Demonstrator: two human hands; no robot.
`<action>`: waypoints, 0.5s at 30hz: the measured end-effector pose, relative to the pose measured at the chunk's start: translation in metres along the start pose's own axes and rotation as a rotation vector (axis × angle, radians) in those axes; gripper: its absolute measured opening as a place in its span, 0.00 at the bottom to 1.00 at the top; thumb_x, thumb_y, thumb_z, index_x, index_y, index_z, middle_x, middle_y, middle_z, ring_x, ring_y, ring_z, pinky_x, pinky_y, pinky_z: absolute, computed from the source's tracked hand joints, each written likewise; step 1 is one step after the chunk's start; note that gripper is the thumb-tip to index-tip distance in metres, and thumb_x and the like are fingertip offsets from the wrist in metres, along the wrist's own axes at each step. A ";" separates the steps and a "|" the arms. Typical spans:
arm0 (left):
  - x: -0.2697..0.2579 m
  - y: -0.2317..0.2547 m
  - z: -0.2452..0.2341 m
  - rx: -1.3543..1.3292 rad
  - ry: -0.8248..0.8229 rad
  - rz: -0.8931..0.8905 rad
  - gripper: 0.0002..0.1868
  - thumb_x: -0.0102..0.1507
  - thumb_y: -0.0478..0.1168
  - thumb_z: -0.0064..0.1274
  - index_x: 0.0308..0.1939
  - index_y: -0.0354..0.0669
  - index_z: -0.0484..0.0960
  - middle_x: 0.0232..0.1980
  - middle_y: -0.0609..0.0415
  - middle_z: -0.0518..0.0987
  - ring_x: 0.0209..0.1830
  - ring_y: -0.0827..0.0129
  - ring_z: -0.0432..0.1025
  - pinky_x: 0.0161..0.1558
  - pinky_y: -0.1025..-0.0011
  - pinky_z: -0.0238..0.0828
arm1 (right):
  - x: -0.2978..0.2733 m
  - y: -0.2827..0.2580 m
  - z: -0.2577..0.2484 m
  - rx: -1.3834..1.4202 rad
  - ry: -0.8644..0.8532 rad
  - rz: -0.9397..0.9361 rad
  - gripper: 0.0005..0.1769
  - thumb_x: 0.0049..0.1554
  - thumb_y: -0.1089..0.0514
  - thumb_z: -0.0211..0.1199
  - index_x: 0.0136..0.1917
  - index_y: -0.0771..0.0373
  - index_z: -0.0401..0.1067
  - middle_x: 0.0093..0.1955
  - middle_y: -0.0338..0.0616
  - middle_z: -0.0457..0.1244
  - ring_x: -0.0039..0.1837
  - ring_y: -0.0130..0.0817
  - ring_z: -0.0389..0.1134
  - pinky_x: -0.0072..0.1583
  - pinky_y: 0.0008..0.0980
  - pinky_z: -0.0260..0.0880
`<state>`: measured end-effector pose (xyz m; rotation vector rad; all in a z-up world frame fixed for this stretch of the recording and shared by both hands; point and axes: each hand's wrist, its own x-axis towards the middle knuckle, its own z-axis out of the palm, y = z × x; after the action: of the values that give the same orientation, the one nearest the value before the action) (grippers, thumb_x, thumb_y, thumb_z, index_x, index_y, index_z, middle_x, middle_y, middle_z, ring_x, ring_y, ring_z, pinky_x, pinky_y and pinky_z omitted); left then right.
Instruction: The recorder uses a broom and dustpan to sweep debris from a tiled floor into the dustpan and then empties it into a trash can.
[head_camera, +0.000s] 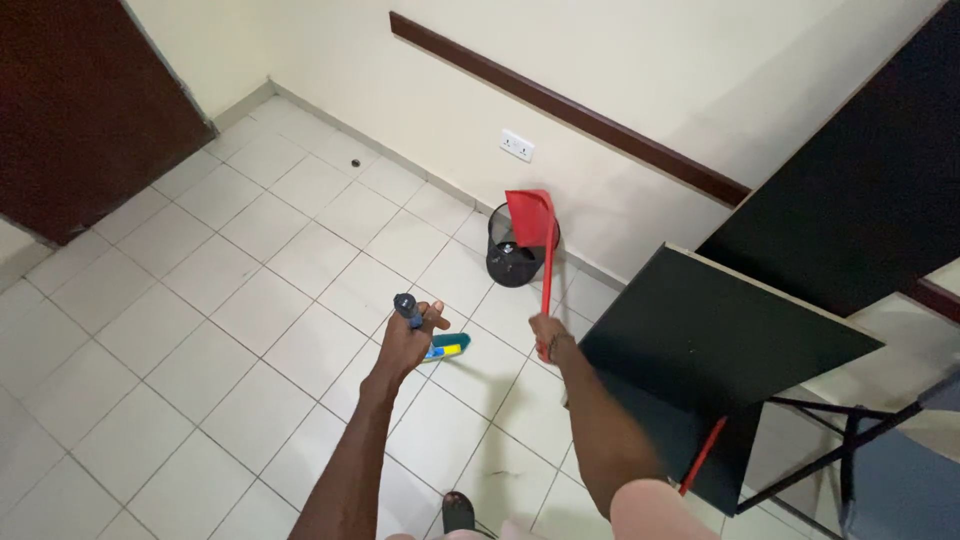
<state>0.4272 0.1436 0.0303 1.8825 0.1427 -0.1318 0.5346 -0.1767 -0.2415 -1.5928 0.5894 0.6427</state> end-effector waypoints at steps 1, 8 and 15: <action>-0.003 0.003 -0.001 0.014 0.004 -0.035 0.25 0.69 0.56 0.48 0.32 0.37 0.84 0.34 0.50 0.86 0.31 0.69 0.71 0.38 0.64 0.70 | 0.003 0.017 -0.001 -0.056 0.080 -0.023 0.17 0.54 0.45 0.54 0.33 0.58 0.59 0.28 0.45 0.52 0.31 0.40 0.52 0.35 0.50 0.52; 0.005 -0.006 0.009 0.061 -0.013 0.026 0.27 0.69 0.56 0.47 0.32 0.36 0.85 0.33 0.51 0.86 0.31 0.69 0.72 0.39 0.64 0.70 | -0.051 0.054 -0.011 -0.583 0.397 -0.107 0.37 0.51 0.51 0.63 0.60 0.87 0.63 0.54 0.76 0.67 0.58 0.60 0.72 0.60 0.46 0.74; -0.004 0.000 0.023 0.053 -0.045 -0.001 0.27 0.68 0.58 0.48 0.33 0.36 0.84 0.33 0.49 0.85 0.34 0.67 0.75 0.41 0.63 0.71 | -0.131 0.042 -0.005 -0.690 0.410 -0.029 0.35 0.50 0.52 0.63 0.65 0.75 0.61 0.65 0.68 0.62 0.67 0.61 0.64 0.70 0.56 0.60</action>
<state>0.4225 0.1215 0.0241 1.9312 0.1101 -0.1796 0.4128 -0.1850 -0.1789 -2.4112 0.6809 0.5239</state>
